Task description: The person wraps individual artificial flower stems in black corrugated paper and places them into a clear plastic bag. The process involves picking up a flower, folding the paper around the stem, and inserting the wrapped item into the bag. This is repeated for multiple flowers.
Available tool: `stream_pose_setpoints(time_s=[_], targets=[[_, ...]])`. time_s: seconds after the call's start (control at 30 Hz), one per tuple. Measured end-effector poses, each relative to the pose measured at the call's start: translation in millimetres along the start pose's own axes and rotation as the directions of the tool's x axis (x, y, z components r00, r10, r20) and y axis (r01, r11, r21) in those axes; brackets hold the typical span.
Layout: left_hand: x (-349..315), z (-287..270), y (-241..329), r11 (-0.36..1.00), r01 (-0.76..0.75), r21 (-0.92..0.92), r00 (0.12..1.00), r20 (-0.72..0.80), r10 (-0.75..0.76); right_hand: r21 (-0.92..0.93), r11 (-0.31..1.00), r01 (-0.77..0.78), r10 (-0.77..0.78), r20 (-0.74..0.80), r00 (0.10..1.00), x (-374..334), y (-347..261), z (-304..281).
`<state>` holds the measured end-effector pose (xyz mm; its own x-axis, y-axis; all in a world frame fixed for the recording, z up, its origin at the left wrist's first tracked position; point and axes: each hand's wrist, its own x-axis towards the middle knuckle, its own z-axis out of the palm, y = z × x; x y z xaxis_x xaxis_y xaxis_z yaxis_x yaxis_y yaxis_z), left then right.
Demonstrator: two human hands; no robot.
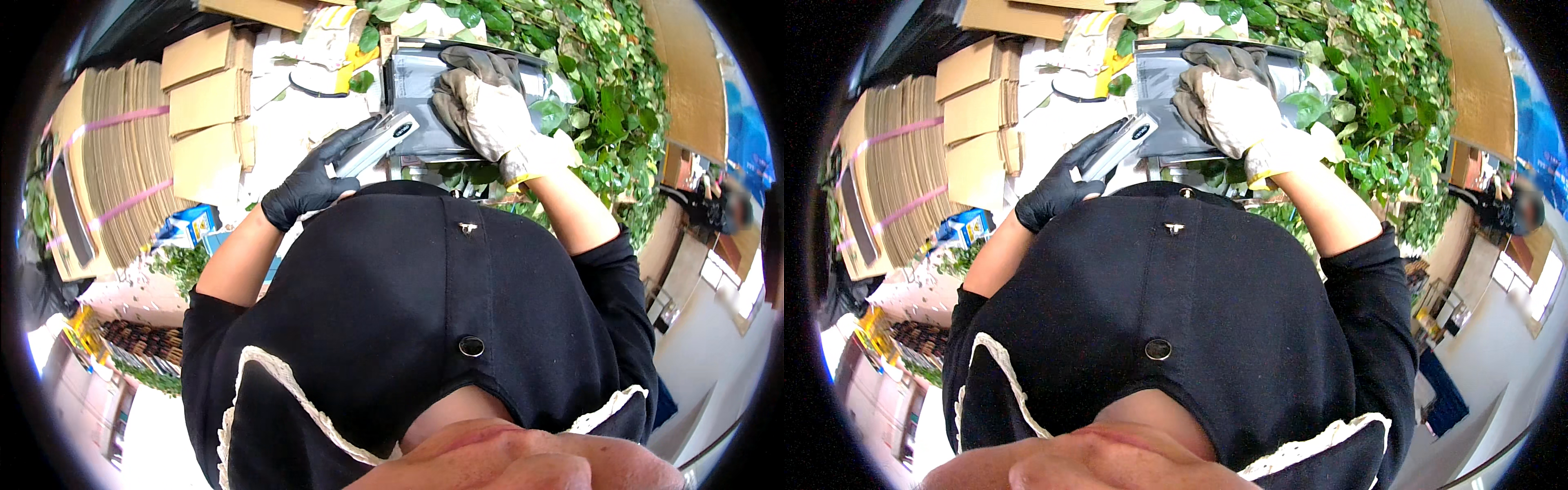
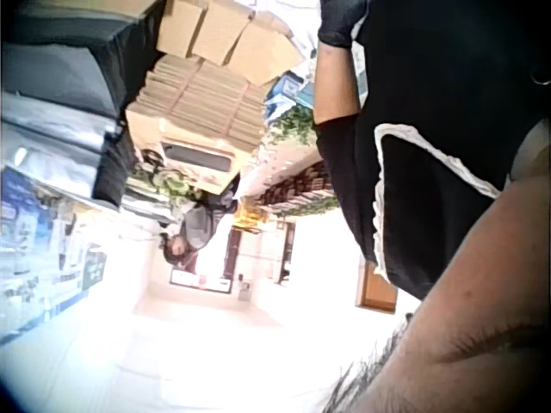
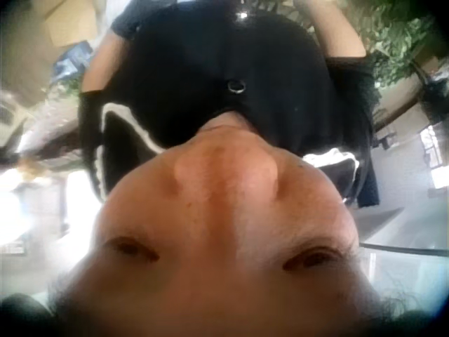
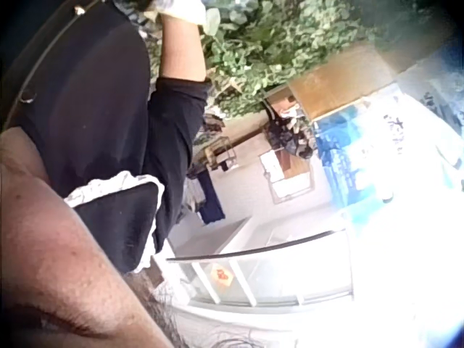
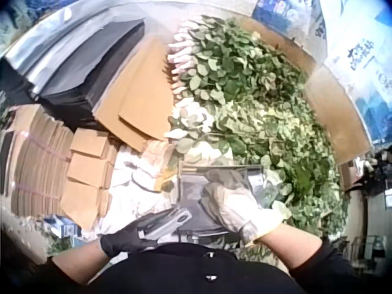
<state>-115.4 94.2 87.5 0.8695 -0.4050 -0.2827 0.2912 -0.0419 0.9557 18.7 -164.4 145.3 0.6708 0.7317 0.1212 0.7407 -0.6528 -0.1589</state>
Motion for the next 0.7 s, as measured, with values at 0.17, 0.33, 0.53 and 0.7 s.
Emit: stream_pose_setpoints(time_s=[0.17, 0.33, 0.53, 0.7], targets=[[20, -1, -13, 0.968, -0.098, 0.231, 0.995, -0.012, 0.103, 0.054, 0.997, -0.052, 0.047, 0.078, 0.996, -2, -2, -1], [19, 12, -38, 0.862, 0.056, 0.504, 0.993, -0.12, 0.005, -0.014, 0.999, 0.035, -0.035, -0.036, 0.999, 3, 2, 5], [-15, -10, -47, 0.912, -0.051, 0.408, 0.984, -0.135, 0.115, -0.053, 0.998, 0.042, -0.043, -0.032, 0.999, 4, -7, -3], [-66, 15, -94, 0.498, 0.205, 0.843, 0.854, -0.402, 0.33, -0.043, 0.994, 0.097, -0.101, -0.115, 0.988, 4, -6, 4]])
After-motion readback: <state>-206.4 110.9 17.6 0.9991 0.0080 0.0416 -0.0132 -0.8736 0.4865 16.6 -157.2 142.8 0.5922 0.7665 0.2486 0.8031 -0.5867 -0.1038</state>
